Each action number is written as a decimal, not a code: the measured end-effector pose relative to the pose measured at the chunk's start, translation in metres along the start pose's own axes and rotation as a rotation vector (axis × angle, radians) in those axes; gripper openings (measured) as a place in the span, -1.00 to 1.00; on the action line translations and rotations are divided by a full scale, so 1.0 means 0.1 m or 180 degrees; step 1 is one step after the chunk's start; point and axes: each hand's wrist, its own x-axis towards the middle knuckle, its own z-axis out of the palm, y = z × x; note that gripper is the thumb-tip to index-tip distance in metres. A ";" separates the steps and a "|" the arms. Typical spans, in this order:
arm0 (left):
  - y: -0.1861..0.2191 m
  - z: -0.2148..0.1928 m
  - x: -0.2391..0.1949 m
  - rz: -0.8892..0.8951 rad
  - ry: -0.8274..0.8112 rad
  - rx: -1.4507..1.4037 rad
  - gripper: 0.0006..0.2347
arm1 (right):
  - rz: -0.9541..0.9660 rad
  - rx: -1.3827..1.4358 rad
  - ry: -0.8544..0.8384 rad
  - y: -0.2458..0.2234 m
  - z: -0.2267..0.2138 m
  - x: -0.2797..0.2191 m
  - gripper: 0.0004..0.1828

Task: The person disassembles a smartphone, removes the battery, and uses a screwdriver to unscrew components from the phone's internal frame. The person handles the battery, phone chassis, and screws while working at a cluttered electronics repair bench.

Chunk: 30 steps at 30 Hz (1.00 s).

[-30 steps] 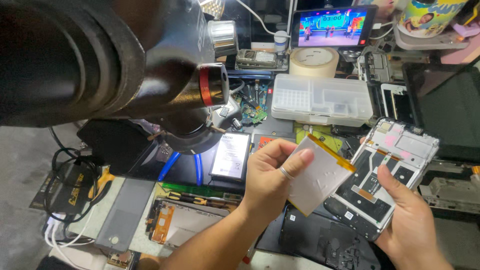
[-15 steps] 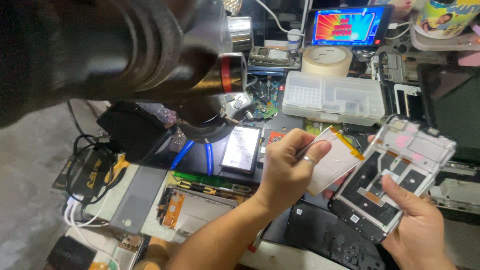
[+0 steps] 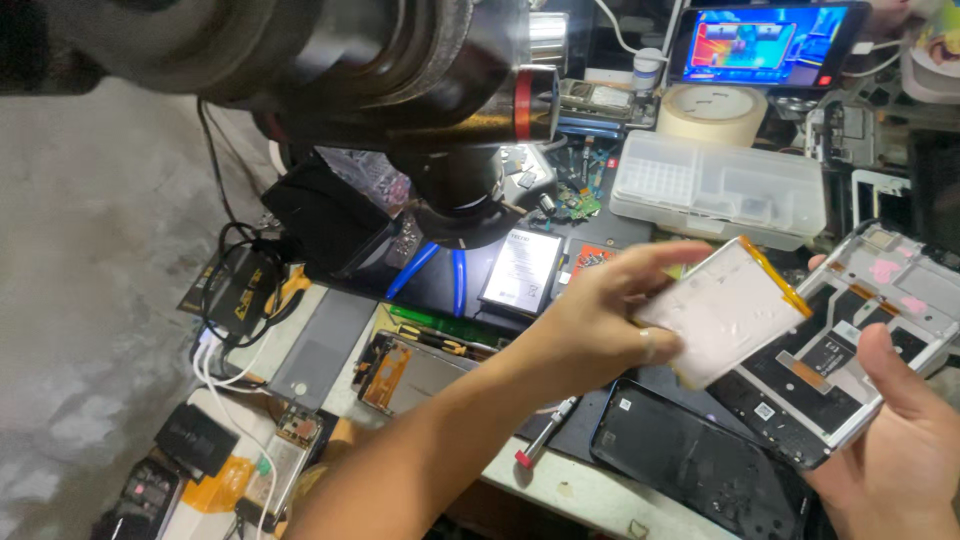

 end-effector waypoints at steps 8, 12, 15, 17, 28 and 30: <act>0.33 -0.37 -0.84 0.2396 0.0767 0.5004 -0.69 | 0.0458 -0.0005 0.0095 0.00 0.13 -0.05 -0.37; 0.23 -0.56 -0.84 0.2709 0.0699 0.6325 -0.78 | 0.0405 -0.0168 -0.0025 0.02 0.09 -0.06 -0.34; 0.17 -0.66 -0.75 0.2673 0.0617 0.6517 -0.78 | 0.0392 -0.0204 -0.0107 0.01 0.07 -0.04 -0.31; 0.13 -0.69 -0.73 0.2641 0.0533 0.6510 -0.78 | 0.0409 -0.0270 -0.0091 0.01 0.07 -0.03 -0.28; 0.14 -0.77 -0.70 0.2249 0.0342 0.5717 -0.67 | 0.0387 -0.0451 -0.0076 -0.03 0.15 -0.01 -0.15; 0.15 -0.76 -0.72 0.2098 0.0324 0.5630 -0.69 | 0.0408 -0.0472 -0.0089 -0.03 0.16 -0.01 -0.14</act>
